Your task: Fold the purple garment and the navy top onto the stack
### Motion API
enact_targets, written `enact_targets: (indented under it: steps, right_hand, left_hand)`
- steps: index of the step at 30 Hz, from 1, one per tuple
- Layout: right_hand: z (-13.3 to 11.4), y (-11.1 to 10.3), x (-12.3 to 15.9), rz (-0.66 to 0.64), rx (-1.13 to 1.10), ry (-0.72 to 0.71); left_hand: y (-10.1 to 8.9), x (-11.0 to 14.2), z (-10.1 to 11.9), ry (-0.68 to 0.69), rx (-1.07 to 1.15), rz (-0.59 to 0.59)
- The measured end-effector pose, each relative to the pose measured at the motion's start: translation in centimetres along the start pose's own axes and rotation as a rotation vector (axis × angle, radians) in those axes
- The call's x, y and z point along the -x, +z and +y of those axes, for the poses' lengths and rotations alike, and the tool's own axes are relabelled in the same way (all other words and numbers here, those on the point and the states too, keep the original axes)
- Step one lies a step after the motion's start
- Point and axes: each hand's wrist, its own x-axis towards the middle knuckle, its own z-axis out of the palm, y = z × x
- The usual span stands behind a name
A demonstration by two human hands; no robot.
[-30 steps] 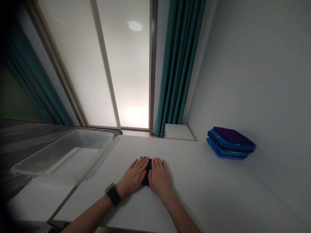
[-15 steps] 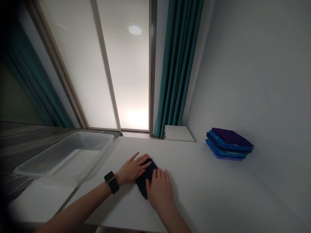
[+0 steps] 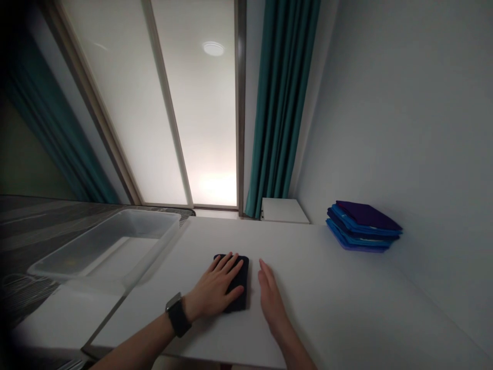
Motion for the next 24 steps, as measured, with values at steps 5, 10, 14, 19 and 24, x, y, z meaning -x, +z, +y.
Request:
enact_targets:
  steps: [5, 10, 14, 19, 24]
  right_hand:
    - [1.4, 0.6, -1.4, 0.058, -0.479, 0.186]
    - [1.1, 1.3, -1.0, 0.034, -0.593, 0.216]
    - [1.2, 1.1, -0.9, 0.028, -0.639, 0.225]
    - [1.3, 1.0, -0.7, -0.005, -0.566, 0.18]
    - [0.5, 0.9, 0.1, -0.084, -0.084, -0.083]
  left_hand:
    - [1.0, 0.2, -0.5, -0.04, 0.0, 0.048]
    - [1.8, 0.3, -1.0, -0.018, -0.046, 0.079]
    - [1.5, 0.3, -1.2, -0.011, -0.053, 0.052]
    - [1.1, 0.3, -1.2, -0.029, -0.045, 0.008]
    - [1.0, 0.2, -1.0, -0.033, 0.004, -0.005]
